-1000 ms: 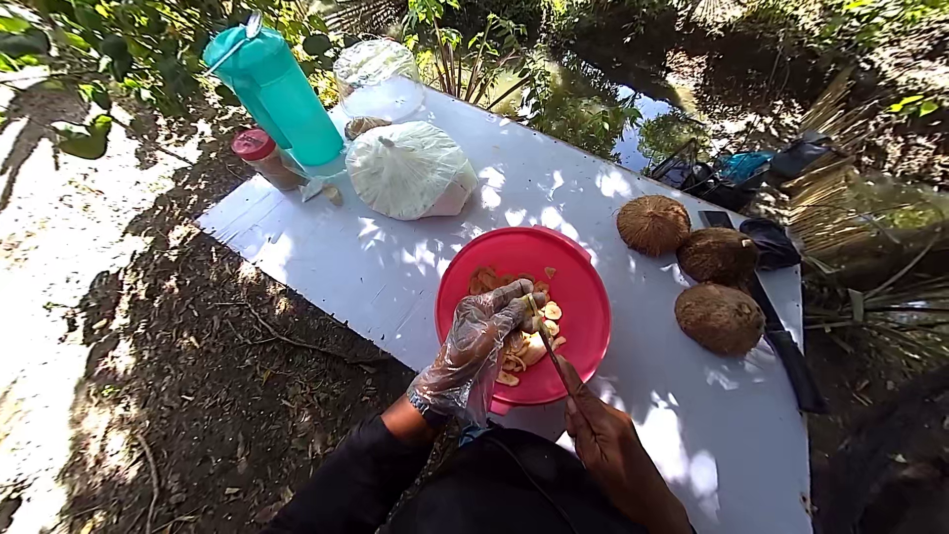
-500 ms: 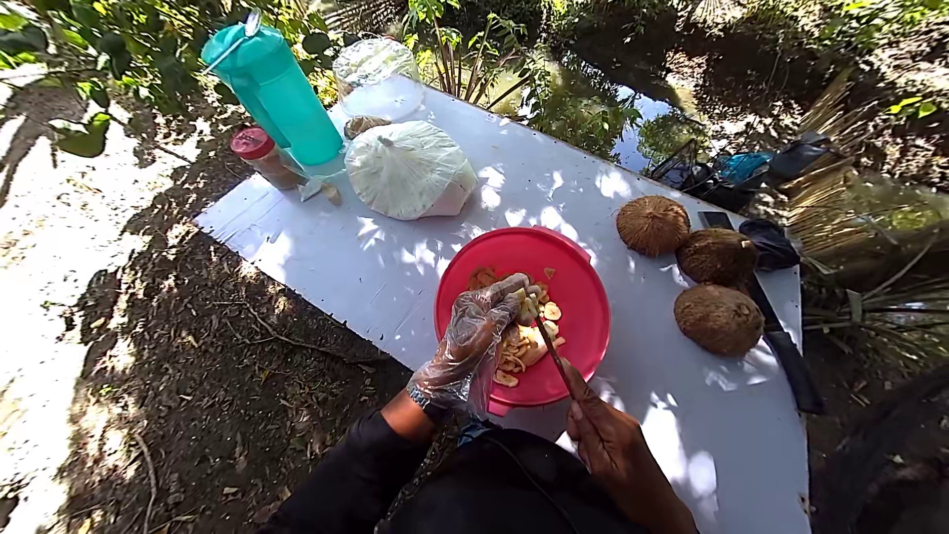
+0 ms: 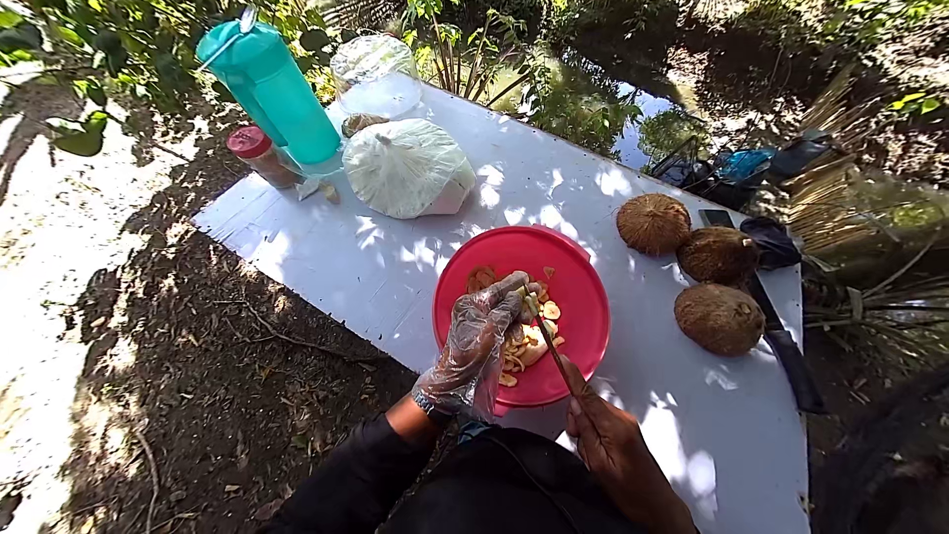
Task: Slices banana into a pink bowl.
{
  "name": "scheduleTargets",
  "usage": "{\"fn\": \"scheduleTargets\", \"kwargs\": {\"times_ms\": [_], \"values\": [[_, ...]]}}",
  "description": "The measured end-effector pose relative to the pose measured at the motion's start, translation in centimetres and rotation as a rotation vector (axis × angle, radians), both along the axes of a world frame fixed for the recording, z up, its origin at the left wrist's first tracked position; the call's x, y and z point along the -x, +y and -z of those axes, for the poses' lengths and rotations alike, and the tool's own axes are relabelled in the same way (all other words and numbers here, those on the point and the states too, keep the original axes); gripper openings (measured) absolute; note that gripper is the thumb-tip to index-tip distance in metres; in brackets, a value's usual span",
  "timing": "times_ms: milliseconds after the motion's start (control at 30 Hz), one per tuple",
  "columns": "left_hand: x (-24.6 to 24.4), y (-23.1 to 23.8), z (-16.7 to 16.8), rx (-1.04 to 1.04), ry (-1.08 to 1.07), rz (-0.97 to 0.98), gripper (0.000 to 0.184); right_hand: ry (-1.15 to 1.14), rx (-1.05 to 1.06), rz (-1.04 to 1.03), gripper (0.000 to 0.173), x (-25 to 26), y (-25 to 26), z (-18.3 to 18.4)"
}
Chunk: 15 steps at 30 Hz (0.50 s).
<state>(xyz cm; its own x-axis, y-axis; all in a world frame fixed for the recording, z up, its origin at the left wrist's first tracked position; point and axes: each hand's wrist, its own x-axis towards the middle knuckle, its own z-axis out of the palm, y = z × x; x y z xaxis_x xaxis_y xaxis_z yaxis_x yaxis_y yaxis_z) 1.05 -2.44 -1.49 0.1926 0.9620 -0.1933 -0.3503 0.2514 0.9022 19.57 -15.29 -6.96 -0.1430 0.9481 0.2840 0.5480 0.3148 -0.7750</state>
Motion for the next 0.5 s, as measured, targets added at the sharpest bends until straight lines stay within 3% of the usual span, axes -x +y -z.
{"fn": "scheduleTargets", "kwargs": {"times_ms": [500], "values": [[0.54, -0.18, -0.26, 0.055, -0.021, 0.019, 0.03, -0.041, -0.01, 0.054, 0.047, 0.17, 0.07, 0.33]]}}
